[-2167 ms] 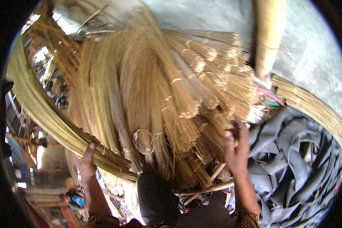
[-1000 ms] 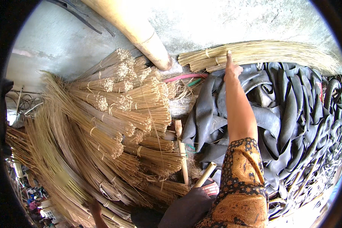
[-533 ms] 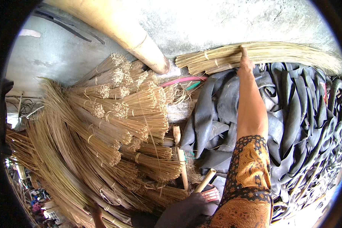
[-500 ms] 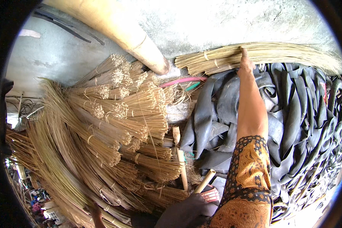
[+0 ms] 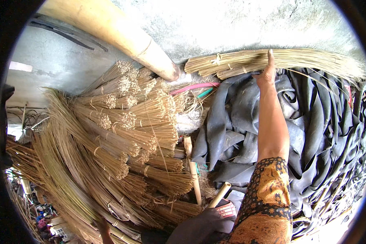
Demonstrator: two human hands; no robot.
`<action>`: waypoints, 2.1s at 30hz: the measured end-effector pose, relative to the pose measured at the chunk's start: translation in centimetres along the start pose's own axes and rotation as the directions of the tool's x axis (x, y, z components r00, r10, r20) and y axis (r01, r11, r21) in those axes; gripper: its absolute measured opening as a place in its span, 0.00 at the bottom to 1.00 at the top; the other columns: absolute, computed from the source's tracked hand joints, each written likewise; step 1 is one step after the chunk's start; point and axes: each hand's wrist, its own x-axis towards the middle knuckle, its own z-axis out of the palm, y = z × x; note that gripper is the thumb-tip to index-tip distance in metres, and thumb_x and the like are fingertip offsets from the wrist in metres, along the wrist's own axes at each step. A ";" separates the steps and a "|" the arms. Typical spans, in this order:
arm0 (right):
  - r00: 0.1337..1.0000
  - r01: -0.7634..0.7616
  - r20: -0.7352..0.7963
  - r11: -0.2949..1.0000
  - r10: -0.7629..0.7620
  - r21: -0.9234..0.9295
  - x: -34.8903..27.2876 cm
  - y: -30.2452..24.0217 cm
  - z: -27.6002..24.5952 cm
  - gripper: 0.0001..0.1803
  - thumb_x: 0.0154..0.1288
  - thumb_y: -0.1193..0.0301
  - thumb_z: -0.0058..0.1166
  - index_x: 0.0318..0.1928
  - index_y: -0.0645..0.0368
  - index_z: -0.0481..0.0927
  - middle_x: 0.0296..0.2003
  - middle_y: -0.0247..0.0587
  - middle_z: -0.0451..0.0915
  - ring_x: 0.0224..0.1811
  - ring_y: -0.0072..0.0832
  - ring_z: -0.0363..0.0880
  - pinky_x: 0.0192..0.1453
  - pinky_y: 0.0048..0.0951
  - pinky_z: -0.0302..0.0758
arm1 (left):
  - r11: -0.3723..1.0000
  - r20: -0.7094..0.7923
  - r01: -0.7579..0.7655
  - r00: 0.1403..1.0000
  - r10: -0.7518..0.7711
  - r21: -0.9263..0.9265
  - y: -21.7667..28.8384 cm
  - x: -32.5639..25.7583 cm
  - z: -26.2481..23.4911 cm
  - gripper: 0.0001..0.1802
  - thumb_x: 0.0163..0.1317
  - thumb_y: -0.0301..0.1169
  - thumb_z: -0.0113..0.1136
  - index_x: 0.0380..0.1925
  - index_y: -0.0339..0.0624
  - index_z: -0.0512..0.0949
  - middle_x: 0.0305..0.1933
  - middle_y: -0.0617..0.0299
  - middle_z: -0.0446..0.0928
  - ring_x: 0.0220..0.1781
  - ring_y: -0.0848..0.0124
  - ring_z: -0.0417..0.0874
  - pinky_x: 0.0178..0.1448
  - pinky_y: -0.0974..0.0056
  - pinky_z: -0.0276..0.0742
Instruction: The person gathers bundles of straw, aligns them, and secures them to bamboo handles using black rubber strips. They wrap the strips tightly around the junction, cut excess material, and place the finished brooms aside.
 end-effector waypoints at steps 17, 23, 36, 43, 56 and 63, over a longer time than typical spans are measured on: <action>0.798 -0.082 -0.601 0.983 -0.032 -0.162 3.2 1.9 0.7 0.46 0.54 0.60 0.79 0.67 0.74 0.72 0.62 0.57 0.80 0.61 0.45 0.81 0.67 0.47 0.78 | 0.976 -0.070 0.189 0.981 -0.182 0.108 -1.9 1.6 1.4 0.61 0.69 0.51 0.67 0.85 0.54 0.31 0.86 0.35 0.22 0.89 0.43 0.31 0.84 0.42 0.43; 0.910 0.185 -0.363 0.979 -0.202 -0.082 -0.3 3.1 -1.9 0.33 0.62 0.66 0.72 0.63 0.74 0.78 0.60 0.47 0.83 0.58 0.38 0.82 0.65 0.36 0.77 | 0.974 -0.085 0.205 0.977 -0.197 0.098 -1.3 0.6 0.9 0.58 0.69 0.54 0.67 0.85 0.51 0.39 0.86 0.33 0.26 0.88 0.38 0.34 0.85 0.43 0.48; 0.941 0.090 0.304 0.974 -0.152 0.208 -28.6 -2.3 -4.4 0.36 0.71 0.51 0.52 0.67 0.68 0.72 0.60 0.50 0.79 0.62 0.42 0.78 0.70 0.45 0.71 | 0.993 -0.098 0.084 0.991 -0.092 -0.083 -1.0 -1.4 1.7 0.53 0.69 0.54 0.67 0.83 0.42 0.52 0.87 0.37 0.41 0.88 0.44 0.42 0.88 0.50 0.45; 0.772 0.062 0.630 0.996 -0.088 0.064 -40.3 -0.5 1.6 0.43 0.63 0.56 0.61 0.71 0.68 0.65 0.59 0.53 0.77 0.62 0.47 0.78 0.70 0.50 0.72 | 0.978 -0.261 0.146 0.960 -0.104 0.150 3.8 -5.5 0.8 0.52 0.64 0.71 0.58 0.82 0.61 0.57 0.89 0.47 0.42 0.85 0.34 0.47 0.78 0.24 0.53; 0.159 0.041 0.983 0.994 0.090 -0.098 -58.4 0.0 12.6 0.49 0.57 0.58 0.68 0.75 0.60 0.60 0.60 0.51 0.73 0.61 0.46 0.76 0.66 0.50 0.77 | 0.979 -0.156 0.205 0.967 -0.200 0.016 5.7 -7.1 -1.7 0.47 0.68 0.76 0.43 0.83 0.76 0.52 0.90 0.53 0.27 0.88 0.39 0.38 0.79 0.22 0.45; -0.344 0.564 0.938 0.809 0.048 0.166 -65.9 8.1 18.8 0.41 0.67 0.55 0.58 0.72 0.67 0.63 0.63 0.55 0.74 0.64 0.46 0.77 0.69 0.50 0.74 | 0.989 -0.258 0.078 0.960 -0.108 -0.127 3.6 -6.8 -0.5 0.44 0.69 0.74 0.44 0.80 0.71 0.61 0.90 0.51 0.33 0.88 0.40 0.41 0.81 0.24 0.44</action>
